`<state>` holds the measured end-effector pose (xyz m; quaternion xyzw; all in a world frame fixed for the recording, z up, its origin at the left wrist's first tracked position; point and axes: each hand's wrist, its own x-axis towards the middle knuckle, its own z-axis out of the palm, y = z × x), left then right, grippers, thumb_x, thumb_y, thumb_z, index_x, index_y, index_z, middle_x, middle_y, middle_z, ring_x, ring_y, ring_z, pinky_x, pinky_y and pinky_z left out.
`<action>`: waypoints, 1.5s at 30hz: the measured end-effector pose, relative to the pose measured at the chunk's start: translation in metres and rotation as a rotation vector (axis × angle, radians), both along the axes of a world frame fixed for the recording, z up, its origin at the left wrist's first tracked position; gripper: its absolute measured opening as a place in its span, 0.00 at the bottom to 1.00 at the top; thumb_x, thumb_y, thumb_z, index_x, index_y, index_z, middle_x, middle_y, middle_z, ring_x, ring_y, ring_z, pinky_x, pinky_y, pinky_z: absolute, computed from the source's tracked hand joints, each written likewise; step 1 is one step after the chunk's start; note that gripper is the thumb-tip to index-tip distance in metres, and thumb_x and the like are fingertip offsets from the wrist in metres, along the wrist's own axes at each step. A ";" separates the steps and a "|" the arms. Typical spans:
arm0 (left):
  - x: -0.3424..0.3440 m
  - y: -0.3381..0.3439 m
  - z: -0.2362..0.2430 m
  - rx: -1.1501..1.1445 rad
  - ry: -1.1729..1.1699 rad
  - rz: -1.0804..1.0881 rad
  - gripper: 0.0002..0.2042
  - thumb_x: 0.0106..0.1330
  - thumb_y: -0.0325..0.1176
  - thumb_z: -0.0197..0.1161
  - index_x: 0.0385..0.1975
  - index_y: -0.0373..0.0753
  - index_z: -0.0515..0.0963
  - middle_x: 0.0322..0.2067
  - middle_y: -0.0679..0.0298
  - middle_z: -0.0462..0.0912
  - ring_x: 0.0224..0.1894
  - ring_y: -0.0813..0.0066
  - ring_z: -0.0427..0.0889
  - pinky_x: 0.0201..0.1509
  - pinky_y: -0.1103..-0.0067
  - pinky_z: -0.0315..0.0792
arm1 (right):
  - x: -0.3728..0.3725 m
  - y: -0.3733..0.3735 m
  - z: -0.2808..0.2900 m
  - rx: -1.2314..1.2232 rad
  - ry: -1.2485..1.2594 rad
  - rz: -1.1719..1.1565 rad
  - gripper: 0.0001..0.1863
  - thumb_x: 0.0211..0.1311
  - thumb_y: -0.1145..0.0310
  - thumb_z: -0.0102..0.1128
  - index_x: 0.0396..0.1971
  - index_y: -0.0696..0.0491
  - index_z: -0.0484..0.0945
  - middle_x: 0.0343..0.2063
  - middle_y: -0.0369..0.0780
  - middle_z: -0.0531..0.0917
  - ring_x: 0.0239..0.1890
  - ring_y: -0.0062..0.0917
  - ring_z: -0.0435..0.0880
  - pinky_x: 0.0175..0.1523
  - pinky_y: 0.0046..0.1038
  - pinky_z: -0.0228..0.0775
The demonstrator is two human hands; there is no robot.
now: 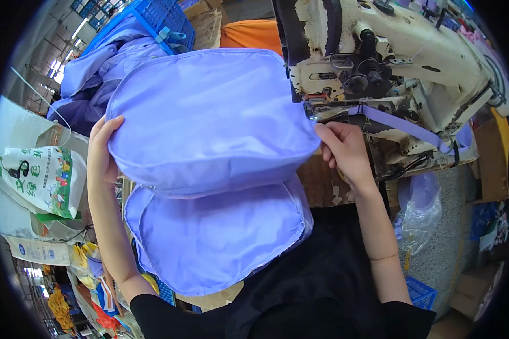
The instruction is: Sewing purple fabric components together using an industrial sewing machine to assemble bags.
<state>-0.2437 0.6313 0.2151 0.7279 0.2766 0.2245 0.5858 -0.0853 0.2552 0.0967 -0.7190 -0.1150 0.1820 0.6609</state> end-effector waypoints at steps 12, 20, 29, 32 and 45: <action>0.036 -0.044 -0.048 0.952 0.144 -0.411 0.13 0.65 0.28 0.60 0.48 0.33 0.79 0.47 0.58 0.80 0.43 0.64 0.79 0.48 0.76 0.74 | 0.155 -0.270 0.156 -0.341 -1.155 -1.101 0.16 0.70 0.61 0.53 0.32 0.61 0.76 0.25 0.45 0.79 0.26 0.34 0.74 0.35 0.29 0.68; 0.091 -0.138 -0.093 1.365 -0.213 -0.588 0.20 0.61 0.34 0.64 0.53 0.37 0.72 0.41 0.56 0.76 0.45 0.61 0.77 0.53 0.69 0.71 | 0.246 -0.350 0.100 -0.021 -0.930 -1.023 0.22 0.72 0.55 0.49 0.45 0.60 0.78 0.38 0.43 0.83 0.38 0.32 0.80 0.47 0.26 0.70; 0.086 -0.128 -0.112 1.610 0.025 -0.739 0.18 0.62 0.34 0.59 0.53 0.46 0.73 0.28 0.66 0.73 0.28 0.68 0.78 0.34 0.74 0.74 | 0.152 -0.340 0.054 -1.136 -1.539 -1.064 0.19 0.72 0.59 0.50 0.37 0.60 0.83 0.34 0.41 0.85 0.36 0.29 0.82 0.44 0.25 0.73; 0.059 -0.110 -0.112 1.576 0.259 -0.611 0.21 0.60 0.31 0.58 0.55 0.48 0.74 0.27 0.65 0.74 0.28 0.66 0.80 0.32 0.71 0.75 | 0.069 -0.260 -0.001 -0.624 -1.346 -0.853 0.09 0.65 0.67 0.58 0.35 0.56 0.84 0.31 0.39 0.86 0.32 0.25 0.82 0.41 0.24 0.74; 0.023 -0.075 -0.116 1.412 0.475 -0.528 0.25 0.54 0.25 0.62 0.55 0.50 0.77 0.27 0.64 0.76 0.27 0.62 0.80 0.29 0.68 0.73 | 0.022 -0.084 -0.204 -0.925 -0.556 0.072 0.23 0.50 0.70 0.63 0.49 0.55 0.74 0.43 0.46 0.79 0.42 0.41 0.80 0.45 0.35 0.73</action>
